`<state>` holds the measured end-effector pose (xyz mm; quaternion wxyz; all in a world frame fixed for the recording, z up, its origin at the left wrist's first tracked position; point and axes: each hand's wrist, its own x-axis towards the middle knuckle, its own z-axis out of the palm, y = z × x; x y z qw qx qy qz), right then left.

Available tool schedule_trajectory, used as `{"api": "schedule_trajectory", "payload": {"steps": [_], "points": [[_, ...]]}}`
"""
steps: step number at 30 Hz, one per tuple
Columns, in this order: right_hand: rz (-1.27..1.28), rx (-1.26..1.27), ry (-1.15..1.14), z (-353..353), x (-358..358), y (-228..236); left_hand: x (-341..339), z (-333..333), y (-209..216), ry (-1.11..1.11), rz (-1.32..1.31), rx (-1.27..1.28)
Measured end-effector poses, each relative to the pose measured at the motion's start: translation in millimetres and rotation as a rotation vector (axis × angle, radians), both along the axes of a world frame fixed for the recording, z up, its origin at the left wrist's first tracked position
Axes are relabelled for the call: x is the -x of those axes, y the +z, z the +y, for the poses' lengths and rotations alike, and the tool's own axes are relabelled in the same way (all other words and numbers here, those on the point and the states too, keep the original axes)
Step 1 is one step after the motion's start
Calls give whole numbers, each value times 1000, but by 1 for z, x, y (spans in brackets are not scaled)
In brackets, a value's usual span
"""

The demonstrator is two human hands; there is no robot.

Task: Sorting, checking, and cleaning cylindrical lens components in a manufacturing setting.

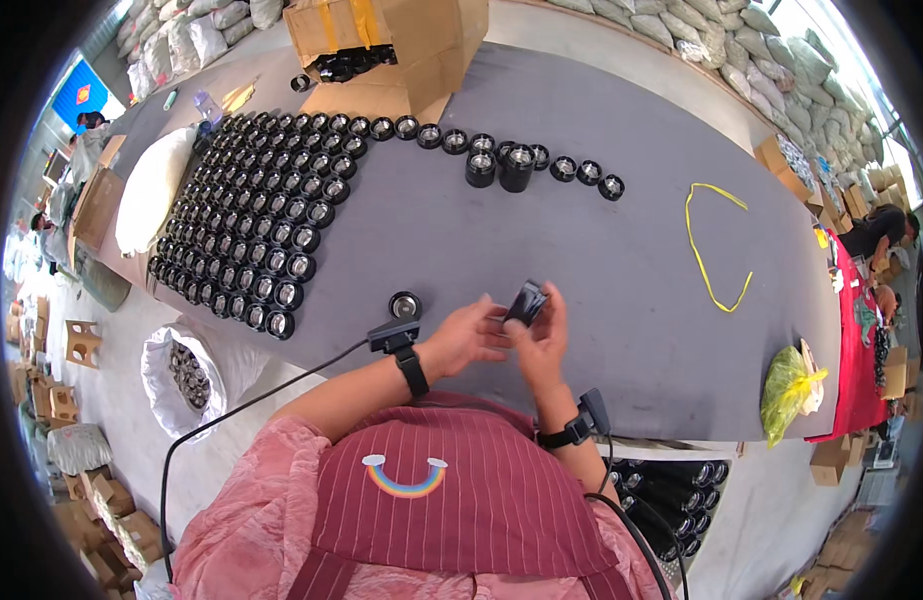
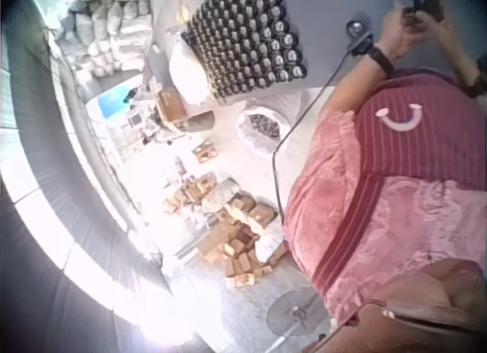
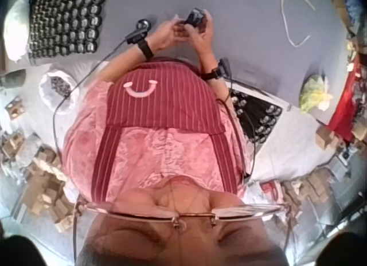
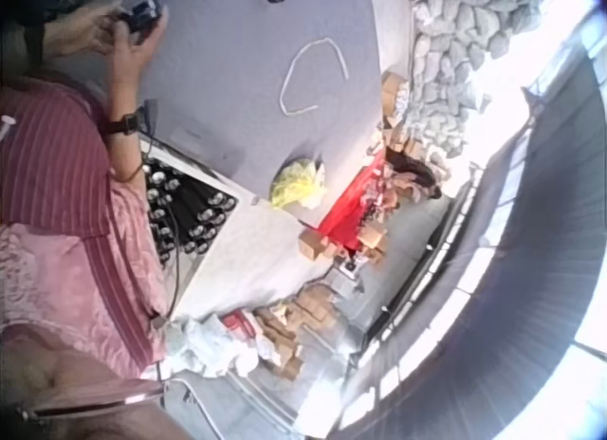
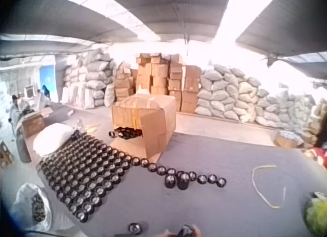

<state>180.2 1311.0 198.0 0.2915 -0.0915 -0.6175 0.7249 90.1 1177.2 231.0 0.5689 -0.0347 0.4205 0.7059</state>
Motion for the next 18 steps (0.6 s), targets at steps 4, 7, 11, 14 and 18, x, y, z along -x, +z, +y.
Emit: {"api": "schedule_trajectory", "payload": {"steps": [4,7,11,14,18], "points": [[-91,-518,-388,50,7,0,10,-36,-22,111,220,224],[-102,-865,-553,69,7,-21,13,-70,-28,201,301,272],[-573,-1238,-77,70,-9,-106,6,-105,-41,296,352,380],[-340,-854,-184,77,8,-73,0,-119,-43,357,293,422],[-271,-487,-332,86,9,-42,3,-118,-38,423,276,409]]}}
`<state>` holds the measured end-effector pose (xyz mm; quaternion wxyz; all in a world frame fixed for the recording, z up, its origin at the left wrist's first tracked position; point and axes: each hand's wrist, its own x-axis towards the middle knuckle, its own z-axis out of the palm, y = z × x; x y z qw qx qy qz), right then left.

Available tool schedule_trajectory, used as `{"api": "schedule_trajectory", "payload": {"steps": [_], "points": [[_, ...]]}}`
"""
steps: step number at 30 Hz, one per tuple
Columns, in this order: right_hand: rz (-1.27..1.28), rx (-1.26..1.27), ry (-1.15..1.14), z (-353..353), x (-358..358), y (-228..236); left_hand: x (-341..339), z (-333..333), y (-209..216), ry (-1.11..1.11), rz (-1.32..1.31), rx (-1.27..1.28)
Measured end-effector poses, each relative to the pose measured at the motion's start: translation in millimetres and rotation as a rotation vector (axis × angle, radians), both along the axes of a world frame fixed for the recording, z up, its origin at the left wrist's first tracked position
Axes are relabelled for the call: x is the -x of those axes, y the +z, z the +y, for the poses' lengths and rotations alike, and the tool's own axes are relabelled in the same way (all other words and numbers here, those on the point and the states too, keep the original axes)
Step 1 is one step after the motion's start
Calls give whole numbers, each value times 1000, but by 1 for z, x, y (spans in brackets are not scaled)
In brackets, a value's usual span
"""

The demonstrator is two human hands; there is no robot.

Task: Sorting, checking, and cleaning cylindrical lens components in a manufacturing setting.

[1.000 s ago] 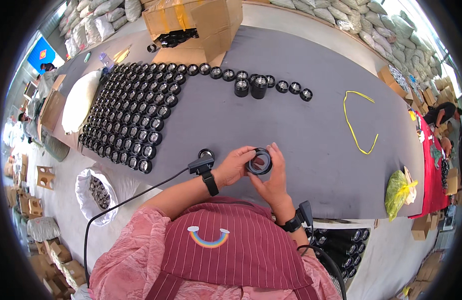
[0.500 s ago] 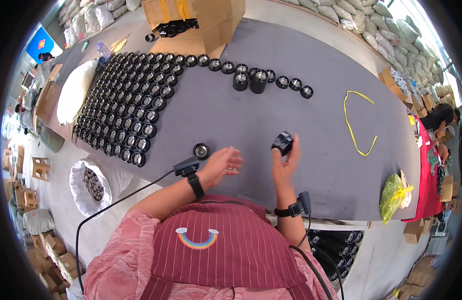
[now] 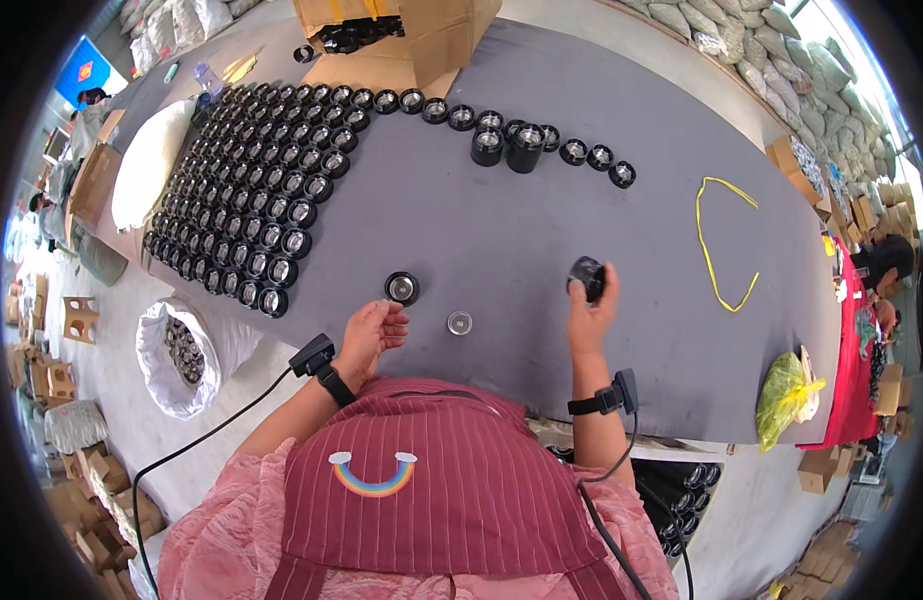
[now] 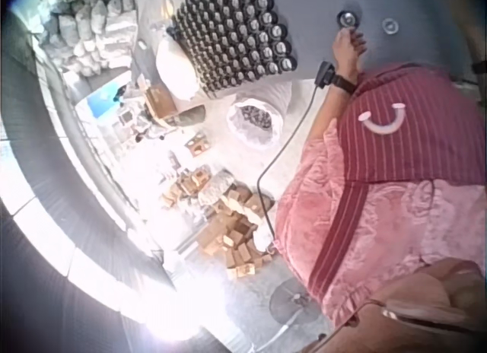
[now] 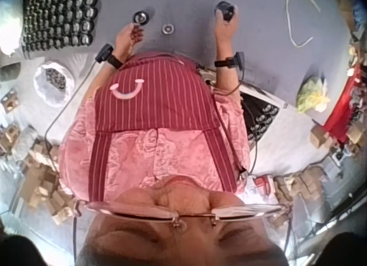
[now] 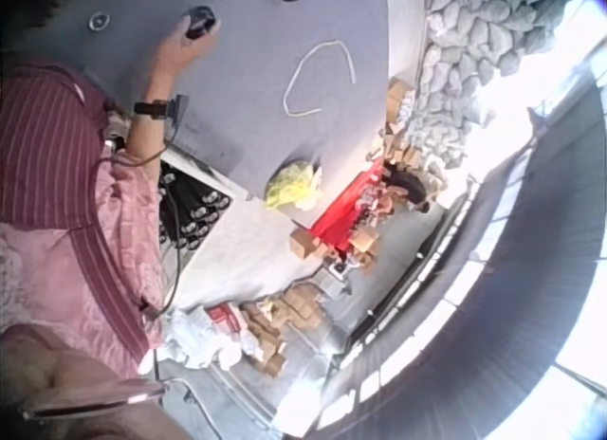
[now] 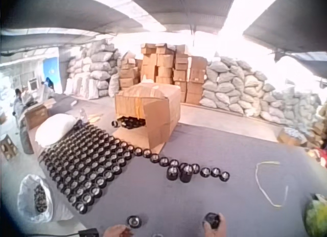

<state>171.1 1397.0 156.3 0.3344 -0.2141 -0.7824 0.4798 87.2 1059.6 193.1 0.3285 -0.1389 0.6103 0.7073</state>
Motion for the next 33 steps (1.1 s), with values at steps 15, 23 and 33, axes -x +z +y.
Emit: {"api": "schedule_trajectory", "payload": {"steps": [15,23,33], "points": [[-254,-601,172,-27,-8,-34,-5,11,-2,-124,44,0],[-2,-412,96,-37,12,28,-11,5,-8,-193,76,27],[192,1545,33,-1,-21,-11,-11,16,-3,-344,168,17]]}}
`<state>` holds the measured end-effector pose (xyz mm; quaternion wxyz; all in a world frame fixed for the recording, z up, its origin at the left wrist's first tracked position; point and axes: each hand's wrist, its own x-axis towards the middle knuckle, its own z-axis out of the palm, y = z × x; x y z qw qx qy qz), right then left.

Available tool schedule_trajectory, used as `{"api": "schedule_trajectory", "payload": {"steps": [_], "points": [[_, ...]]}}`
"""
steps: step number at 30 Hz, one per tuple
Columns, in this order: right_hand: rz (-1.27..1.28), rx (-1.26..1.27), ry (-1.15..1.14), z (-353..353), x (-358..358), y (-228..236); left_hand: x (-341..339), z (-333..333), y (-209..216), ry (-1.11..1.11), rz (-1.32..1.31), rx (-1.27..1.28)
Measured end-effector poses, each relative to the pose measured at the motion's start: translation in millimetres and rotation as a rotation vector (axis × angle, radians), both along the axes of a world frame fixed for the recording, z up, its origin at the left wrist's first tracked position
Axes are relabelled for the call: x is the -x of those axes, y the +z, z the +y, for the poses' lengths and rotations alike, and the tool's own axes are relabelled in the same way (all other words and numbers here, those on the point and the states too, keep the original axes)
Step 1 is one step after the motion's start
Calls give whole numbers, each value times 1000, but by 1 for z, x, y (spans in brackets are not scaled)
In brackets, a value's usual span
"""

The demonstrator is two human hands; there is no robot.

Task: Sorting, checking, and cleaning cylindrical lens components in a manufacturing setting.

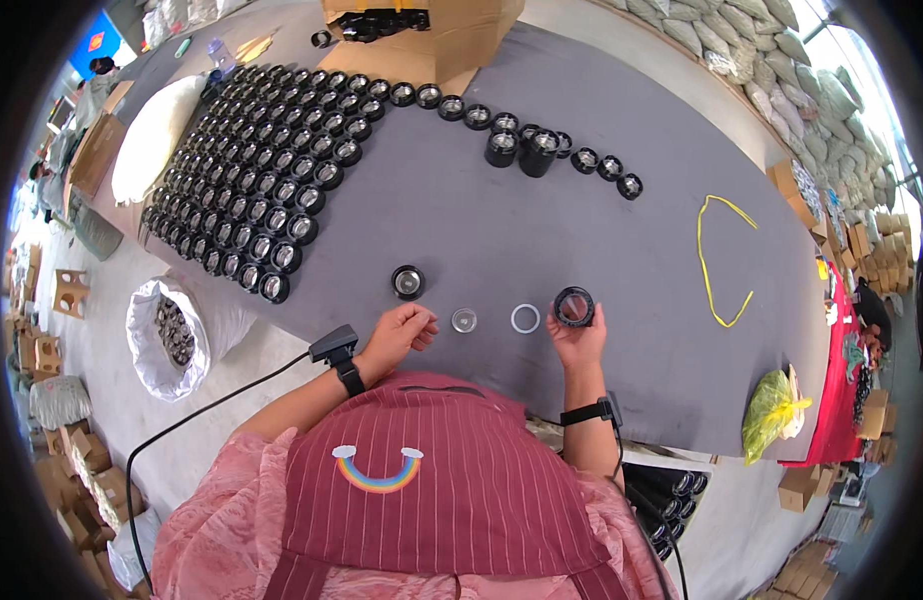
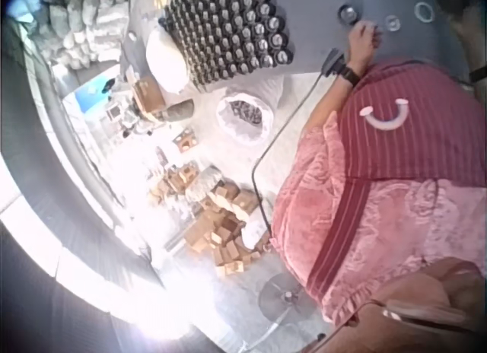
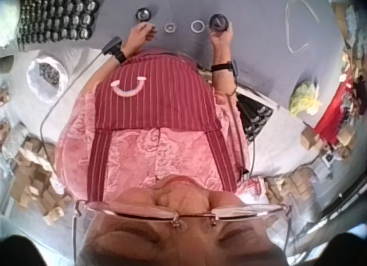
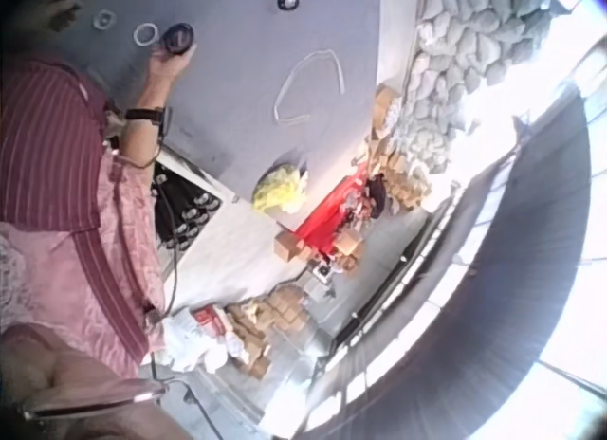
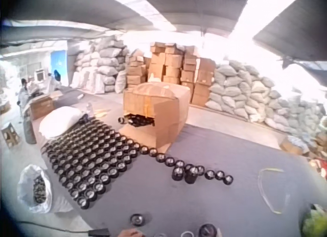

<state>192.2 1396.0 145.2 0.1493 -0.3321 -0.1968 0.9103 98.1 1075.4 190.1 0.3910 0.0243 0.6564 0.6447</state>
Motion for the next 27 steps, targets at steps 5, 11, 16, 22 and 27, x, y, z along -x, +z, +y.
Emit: {"api": "schedule_trajectory", "payload": {"steps": [5,11,16,22,27], "points": [[49,95,248,-21,6,25,6,3,12,-1,45,-19],[-27,-156,602,-87,13,23,5,29,2,-126,770,-6],[-34,-113,823,-138,19,30,0,6,7,-240,713,62],[266,365,1119,-101,29,-79,13,-30,19,8,708,129],[-16,90,1140,-141,58,-63,51,-108,20,442,248,36]]}}
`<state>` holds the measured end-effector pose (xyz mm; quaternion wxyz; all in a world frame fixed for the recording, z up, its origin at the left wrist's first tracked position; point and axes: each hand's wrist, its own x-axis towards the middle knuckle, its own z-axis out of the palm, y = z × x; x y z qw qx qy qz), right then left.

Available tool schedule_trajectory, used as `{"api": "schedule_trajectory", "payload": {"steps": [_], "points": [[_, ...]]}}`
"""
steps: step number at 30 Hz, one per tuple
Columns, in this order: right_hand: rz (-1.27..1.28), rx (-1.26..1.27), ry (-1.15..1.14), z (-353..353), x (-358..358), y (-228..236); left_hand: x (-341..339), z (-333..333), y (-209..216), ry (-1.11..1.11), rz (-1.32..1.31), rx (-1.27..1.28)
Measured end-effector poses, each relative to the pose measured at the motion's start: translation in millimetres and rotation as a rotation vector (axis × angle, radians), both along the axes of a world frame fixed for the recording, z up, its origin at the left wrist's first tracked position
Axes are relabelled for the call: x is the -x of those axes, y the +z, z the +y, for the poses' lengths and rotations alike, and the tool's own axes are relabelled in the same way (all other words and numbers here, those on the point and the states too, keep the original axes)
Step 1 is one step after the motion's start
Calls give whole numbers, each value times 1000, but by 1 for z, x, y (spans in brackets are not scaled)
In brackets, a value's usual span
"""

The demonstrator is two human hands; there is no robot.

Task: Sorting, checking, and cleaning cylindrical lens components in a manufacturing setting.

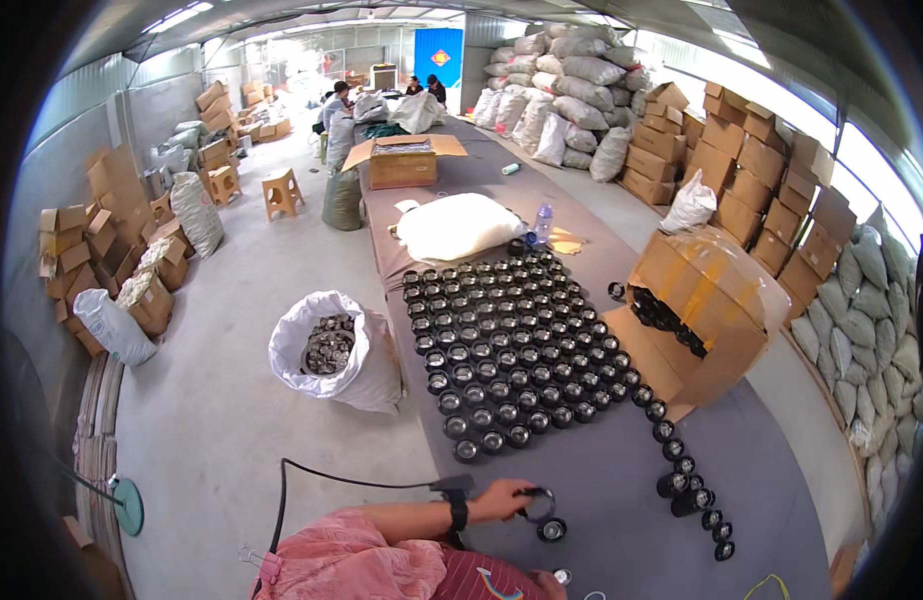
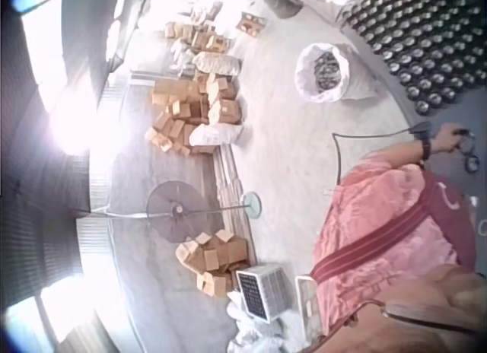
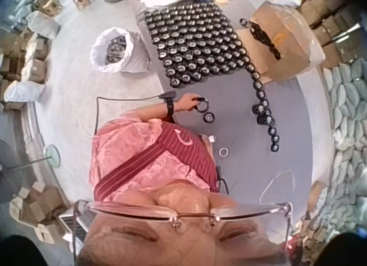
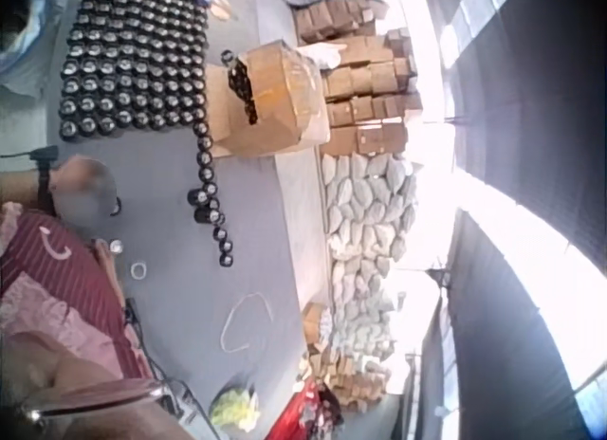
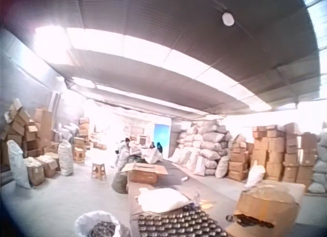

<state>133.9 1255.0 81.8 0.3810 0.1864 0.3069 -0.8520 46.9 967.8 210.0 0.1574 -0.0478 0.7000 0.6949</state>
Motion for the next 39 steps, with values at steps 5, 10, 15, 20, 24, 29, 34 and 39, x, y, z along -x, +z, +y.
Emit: {"api": "schedule_trajectory", "payload": {"steps": [5,10,15,20,24,29,34,39], "points": [[49,-166,24,-75,65,47,52,-104,21,342,-17,25],[146,-276,59,-171,154,84,115,-202,26,425,-43,-55],[215,-358,74,-279,259,94,203,-303,20,436,-50,-73],[256,-443,67,-386,370,96,312,-423,-10,569,57,-45],[302,-512,43,-451,443,107,384,-512,-23,708,72,85],[359,-580,19,-498,499,127,465,-570,2,566,-33,290],[341,-643,-15,-505,527,125,585,-564,23,384,-8,217],[309,-732,-62,-487,540,113,707,-540,35,425,22,71]]}}
